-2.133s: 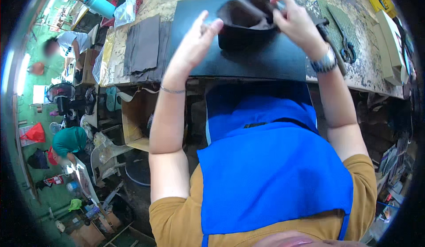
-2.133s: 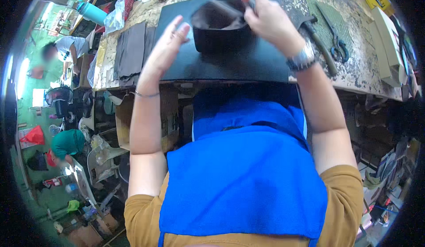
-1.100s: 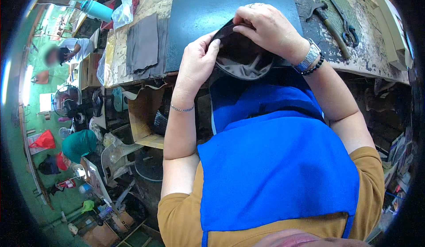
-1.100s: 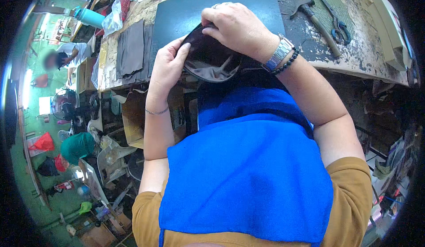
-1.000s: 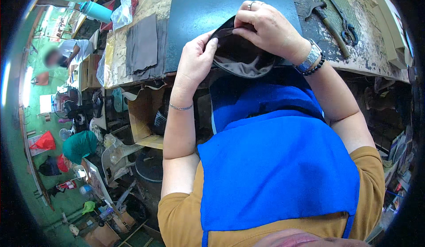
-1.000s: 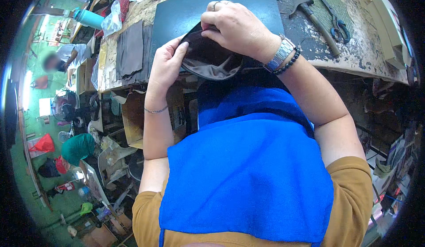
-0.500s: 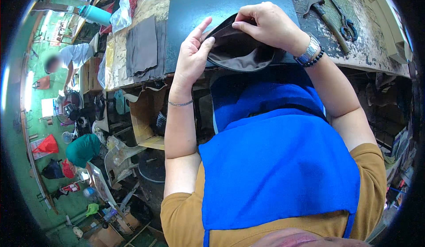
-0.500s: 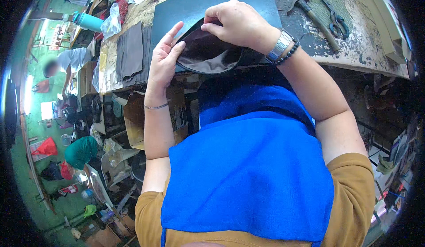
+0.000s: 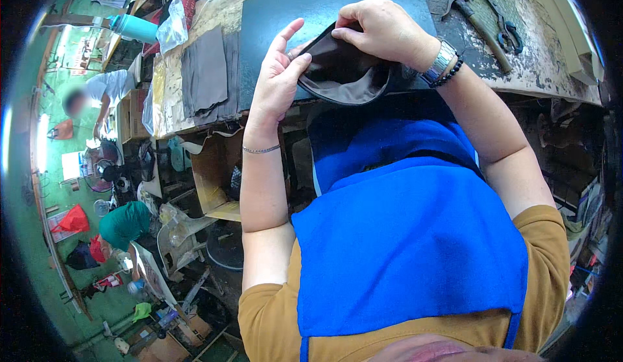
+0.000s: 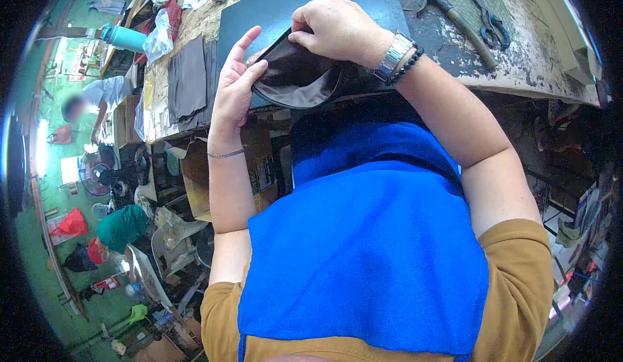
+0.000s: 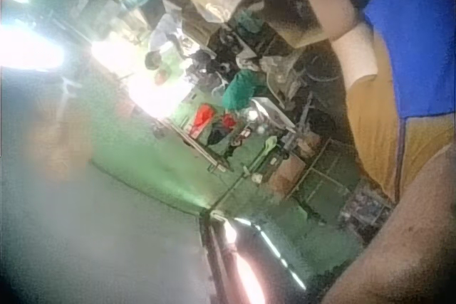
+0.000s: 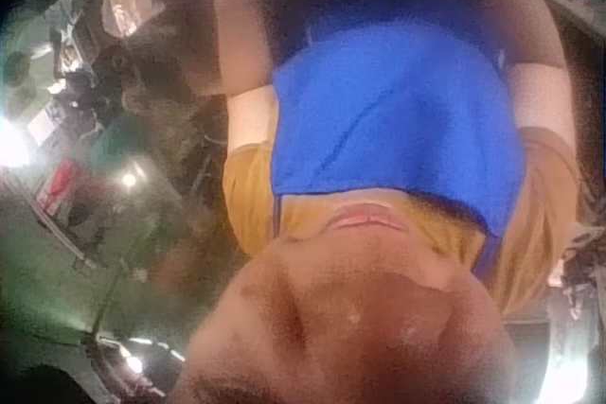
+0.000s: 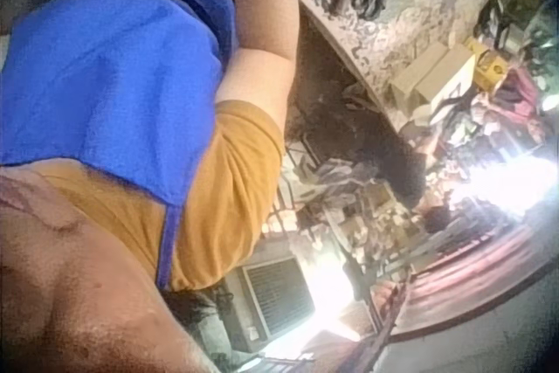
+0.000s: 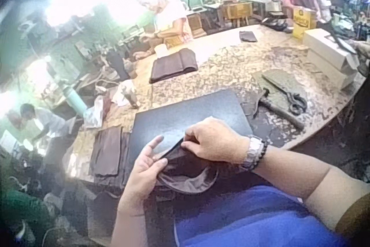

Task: Assembling and inspecting the internal lining and structural seams of a woven leather pouch.

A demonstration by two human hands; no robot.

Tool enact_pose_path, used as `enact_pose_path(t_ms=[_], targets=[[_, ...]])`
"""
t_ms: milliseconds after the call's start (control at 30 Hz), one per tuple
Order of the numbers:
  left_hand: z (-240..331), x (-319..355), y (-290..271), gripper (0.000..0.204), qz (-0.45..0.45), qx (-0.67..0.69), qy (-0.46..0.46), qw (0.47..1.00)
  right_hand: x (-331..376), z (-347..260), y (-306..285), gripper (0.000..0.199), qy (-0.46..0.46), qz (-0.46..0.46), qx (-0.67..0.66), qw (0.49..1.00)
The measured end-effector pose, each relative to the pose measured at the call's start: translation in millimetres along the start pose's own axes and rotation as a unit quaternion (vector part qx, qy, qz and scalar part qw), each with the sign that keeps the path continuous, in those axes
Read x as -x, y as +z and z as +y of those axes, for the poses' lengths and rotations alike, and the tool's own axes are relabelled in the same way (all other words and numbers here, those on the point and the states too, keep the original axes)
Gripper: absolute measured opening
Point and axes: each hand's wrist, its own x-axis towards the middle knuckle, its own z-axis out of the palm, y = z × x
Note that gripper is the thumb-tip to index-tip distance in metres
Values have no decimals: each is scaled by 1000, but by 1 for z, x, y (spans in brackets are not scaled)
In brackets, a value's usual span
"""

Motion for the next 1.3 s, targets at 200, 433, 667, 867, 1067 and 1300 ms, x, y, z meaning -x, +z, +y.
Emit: enact_pose_path(t_ms=[200, 433, 667, 867, 1067, 1300], targets=[[2, -4, -2, 53, -13, -6, -17, 1000, 0, -3, 0, 19, -7, -5, 14, 1000], [25, -23, 14, 44, 11, -310, -5, 951, 10, -10, -3, 17, -39, -5, 62, 997], [17, -23, 0, 44, 0, -284, 31, 958, 29, -13, -21, 17, -89, 60, 94, 990], [17, -27, -1, 49, -39, -234, 26, 971, 27, 1, -22, 18, -74, 111, 13, 991], [14, -31, -7, 49, -89, -163, -19, 982, 21, 3, -26, 22, 48, 9, -59, 997], [17, -31, -3, 49, -82, -197, -24, 977, 19, 2, -26, 23, 44, 14, -37, 998]])
